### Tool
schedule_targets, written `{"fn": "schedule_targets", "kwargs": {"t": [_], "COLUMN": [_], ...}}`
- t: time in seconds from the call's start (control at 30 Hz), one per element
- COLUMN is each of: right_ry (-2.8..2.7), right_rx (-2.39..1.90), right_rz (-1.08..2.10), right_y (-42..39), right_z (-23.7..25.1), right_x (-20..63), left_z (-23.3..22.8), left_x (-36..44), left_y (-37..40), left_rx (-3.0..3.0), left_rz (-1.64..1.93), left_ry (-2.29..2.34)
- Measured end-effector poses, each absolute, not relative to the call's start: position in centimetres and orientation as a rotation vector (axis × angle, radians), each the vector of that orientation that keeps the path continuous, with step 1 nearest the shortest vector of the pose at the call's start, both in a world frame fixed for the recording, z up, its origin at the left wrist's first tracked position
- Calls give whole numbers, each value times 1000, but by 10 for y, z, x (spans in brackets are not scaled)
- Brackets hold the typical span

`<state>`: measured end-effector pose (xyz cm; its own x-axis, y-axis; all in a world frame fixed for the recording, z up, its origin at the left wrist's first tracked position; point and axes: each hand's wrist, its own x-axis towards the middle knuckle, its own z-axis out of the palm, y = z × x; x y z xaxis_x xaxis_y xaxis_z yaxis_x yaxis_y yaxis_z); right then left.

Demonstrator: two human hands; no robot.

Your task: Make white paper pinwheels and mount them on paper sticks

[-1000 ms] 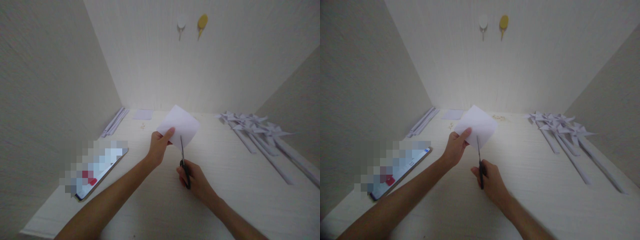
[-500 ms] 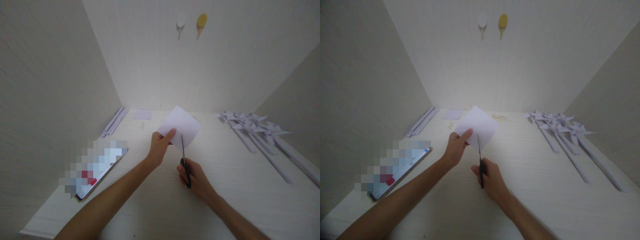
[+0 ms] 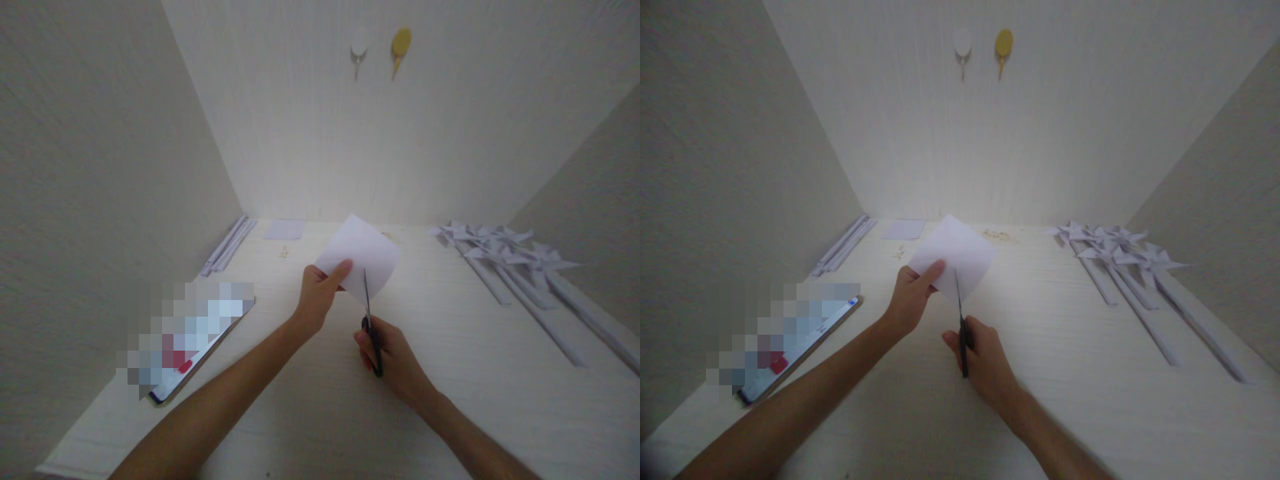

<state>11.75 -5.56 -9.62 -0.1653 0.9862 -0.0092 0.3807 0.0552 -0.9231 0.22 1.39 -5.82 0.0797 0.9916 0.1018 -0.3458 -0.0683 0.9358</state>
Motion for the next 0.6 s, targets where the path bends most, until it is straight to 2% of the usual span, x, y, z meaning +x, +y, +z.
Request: {"fn": "schedule_targets", "kwargs": {"t": [0.6], "right_ry": [-1663], "right_rx": [-1458], "right_rz": [1017], "right_y": [-56], "right_z": [-95], "right_x": [118], "left_z": [-57], "left_x": [2], "left_y": [13], "left_rx": [1050], "left_rz": [1349], "left_ry": [851]}}
